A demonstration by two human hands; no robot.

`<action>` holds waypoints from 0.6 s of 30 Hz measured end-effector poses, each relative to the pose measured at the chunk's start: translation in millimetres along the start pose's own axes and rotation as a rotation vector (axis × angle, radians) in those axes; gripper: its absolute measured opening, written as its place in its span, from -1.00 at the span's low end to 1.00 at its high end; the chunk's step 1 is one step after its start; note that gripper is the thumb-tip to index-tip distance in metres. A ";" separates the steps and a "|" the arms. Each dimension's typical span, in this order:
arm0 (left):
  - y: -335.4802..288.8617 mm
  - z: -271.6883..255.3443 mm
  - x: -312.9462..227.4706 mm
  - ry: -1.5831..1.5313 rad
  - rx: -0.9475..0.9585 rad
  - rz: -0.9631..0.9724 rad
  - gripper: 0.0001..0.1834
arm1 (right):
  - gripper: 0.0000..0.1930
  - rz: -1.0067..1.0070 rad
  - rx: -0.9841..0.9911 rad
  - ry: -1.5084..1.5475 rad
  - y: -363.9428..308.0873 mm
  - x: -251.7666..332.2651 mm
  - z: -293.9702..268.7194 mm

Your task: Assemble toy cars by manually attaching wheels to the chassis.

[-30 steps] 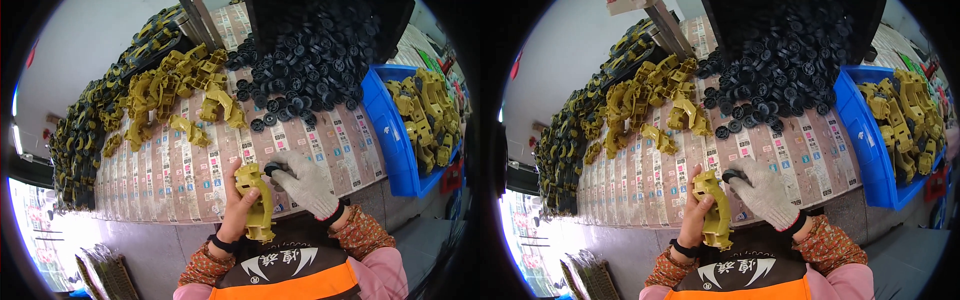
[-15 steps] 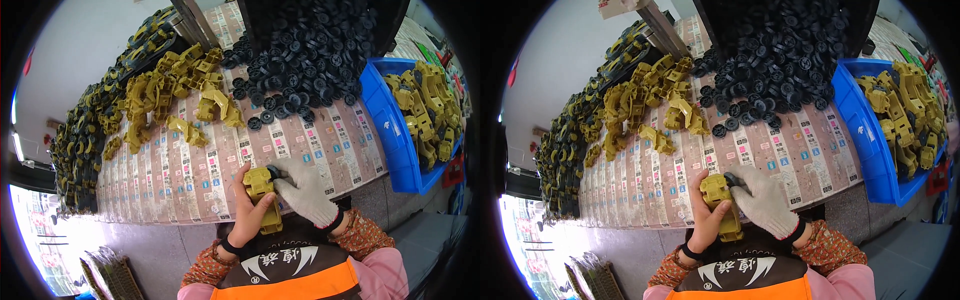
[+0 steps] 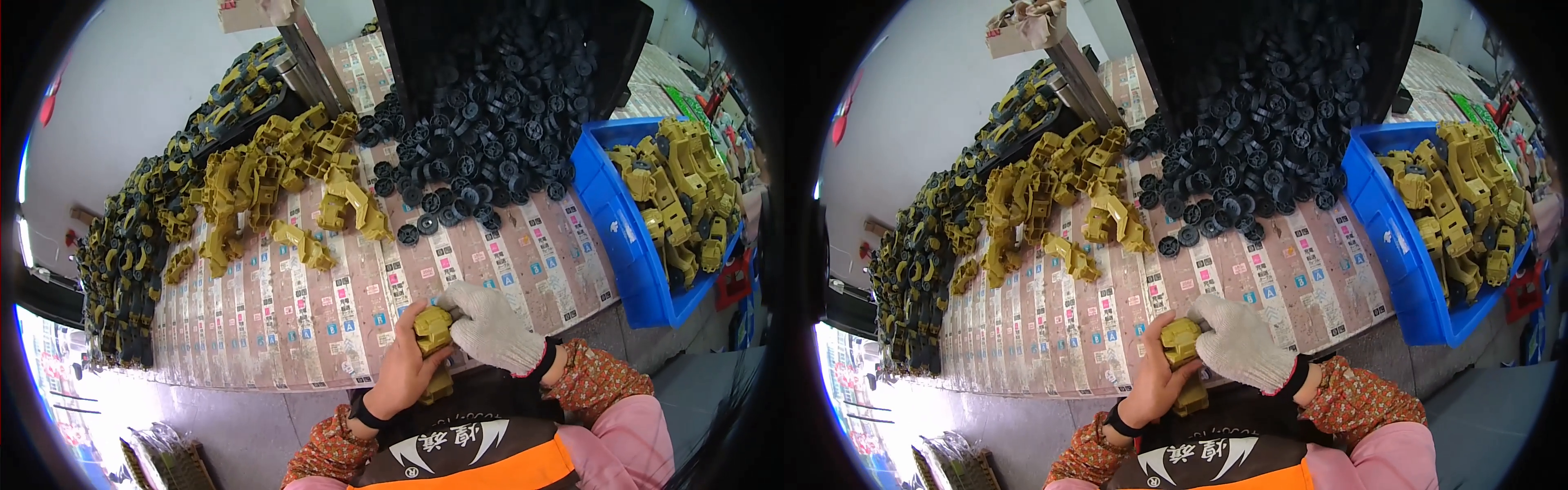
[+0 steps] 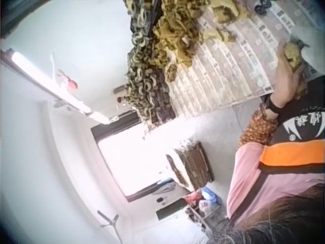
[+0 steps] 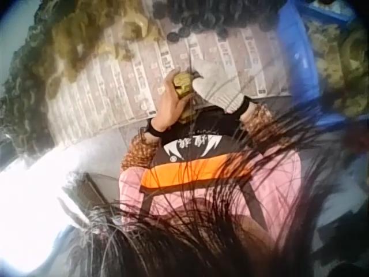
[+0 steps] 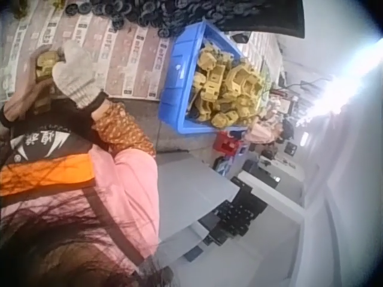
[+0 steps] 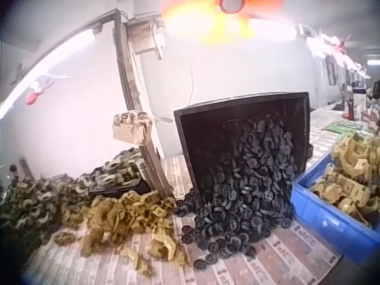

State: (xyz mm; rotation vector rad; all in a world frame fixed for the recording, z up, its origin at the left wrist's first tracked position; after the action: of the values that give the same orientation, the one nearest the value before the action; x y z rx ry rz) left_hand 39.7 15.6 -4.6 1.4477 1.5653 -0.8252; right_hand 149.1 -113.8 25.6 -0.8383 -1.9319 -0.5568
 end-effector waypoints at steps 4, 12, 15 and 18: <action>3.4 -7.6 8.6 -0.010 -0.011 -0.027 -0.06 | -0.68 -0.049 0.193 -0.312 24.3 6.8 5.0; -3.9 -31.8 69.2 -0.912 -0.417 -0.367 -0.21 | -0.64 -0.559 -0.159 -1.044 187.1 40.9 -24.3; -3.8 -31.3 68.5 -0.731 -0.345 -0.304 -0.18 | -0.48 -0.407 -0.051 -1.120 246.3 1.4 -36.9; 0.0 -26.1 71.4 -0.677 -0.283 -0.241 -0.16 | -0.43 -0.291 0.006 -1.156 261.2 -28.1 -34.1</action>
State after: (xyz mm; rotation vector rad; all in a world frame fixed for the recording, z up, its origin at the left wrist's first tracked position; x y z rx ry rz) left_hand 36.7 70.5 -57.0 0.6749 1.2665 -1.0468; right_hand 373.0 27.8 27.2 -0.9794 -3.1353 -0.2079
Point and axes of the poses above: each hand's wrist, its own y-axis towards the middle knuckle, its own z-axis out of the palm, x = y × z, the point moved 6 cm from there along y, towards the middle knuckle, and after that the axes turned 2 degrees about -y, right-handed, at the moved point
